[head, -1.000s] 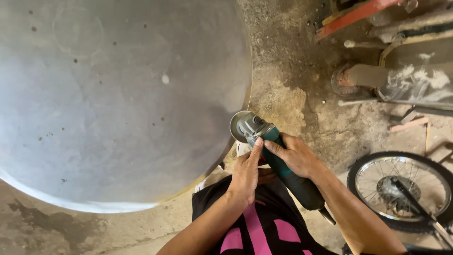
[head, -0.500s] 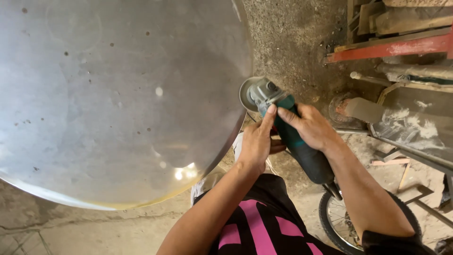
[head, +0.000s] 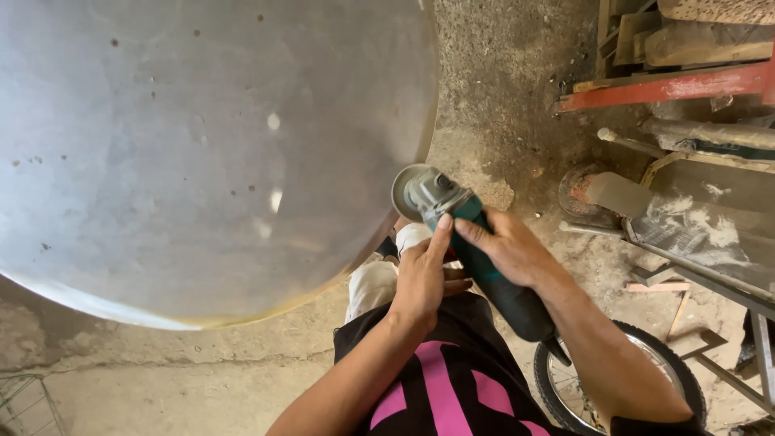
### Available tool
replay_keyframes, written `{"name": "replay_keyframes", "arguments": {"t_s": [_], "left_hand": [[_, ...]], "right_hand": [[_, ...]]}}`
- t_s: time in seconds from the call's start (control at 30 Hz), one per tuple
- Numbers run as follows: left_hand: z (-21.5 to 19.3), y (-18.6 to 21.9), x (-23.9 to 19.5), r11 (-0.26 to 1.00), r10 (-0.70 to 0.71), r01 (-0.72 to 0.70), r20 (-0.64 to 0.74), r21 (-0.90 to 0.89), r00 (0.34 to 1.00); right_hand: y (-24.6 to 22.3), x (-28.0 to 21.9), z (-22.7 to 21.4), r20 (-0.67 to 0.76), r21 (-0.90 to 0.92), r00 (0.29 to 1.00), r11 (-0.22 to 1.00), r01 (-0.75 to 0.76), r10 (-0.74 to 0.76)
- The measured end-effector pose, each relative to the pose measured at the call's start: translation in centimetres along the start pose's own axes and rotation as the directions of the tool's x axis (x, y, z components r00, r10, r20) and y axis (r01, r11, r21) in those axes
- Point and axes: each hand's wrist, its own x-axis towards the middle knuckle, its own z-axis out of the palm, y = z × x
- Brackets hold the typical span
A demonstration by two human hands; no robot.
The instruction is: Using an angle grinder to smooth the edges and surface of a large circular metal disk.
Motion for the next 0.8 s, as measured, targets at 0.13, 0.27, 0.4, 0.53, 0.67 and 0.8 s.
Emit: {"name": "replay_keyframes", "arguments": {"t_s": [0.13,0.27,0.4,0.53,0.67,0.8], "left_hand": [[-3.3,-3.7,-2.8,0.998,-0.025,0.024,-0.023,-0.063,0.999],[-5.8,-5.8,-5.1,0.988,-0.003,0.002,-0.008,-0.152,1.0],[-5.7,-5.3,-5.5,0.989,-0.012,0.01,-0.008,-0.15,1.0],[-4.8,-5.6,-3.2,0.988,-0.012,0.014,0.015,-0.152,1.0],[-3.5,-5.3,-1.0,0.991,0.03,-0.021,0.066,-0.133,0.997],[-1.0,-2.3,0.2,0.992,0.028,-0.023,0.036,-0.122,0.999]], "right_hand": [[0.5,-2.5,3.6,0.119,0.092,0.993,0.996,-0.012,0.001],[0.6,-4.3,6.5,0.149,0.078,0.975,0.984,0.157,-0.168],[0.4,-4.5,6.9,0.156,0.056,0.98,0.992,0.117,-0.124],[0.9,-3.8,5.5,0.109,0.068,0.985,0.99,0.127,-0.134],[1.1,-2.3,3.2,0.082,0.02,0.994,0.997,0.071,-0.072],[0.2,-0.3,0.4,0.085,0.026,0.989,0.993,0.118,-0.12]]}}
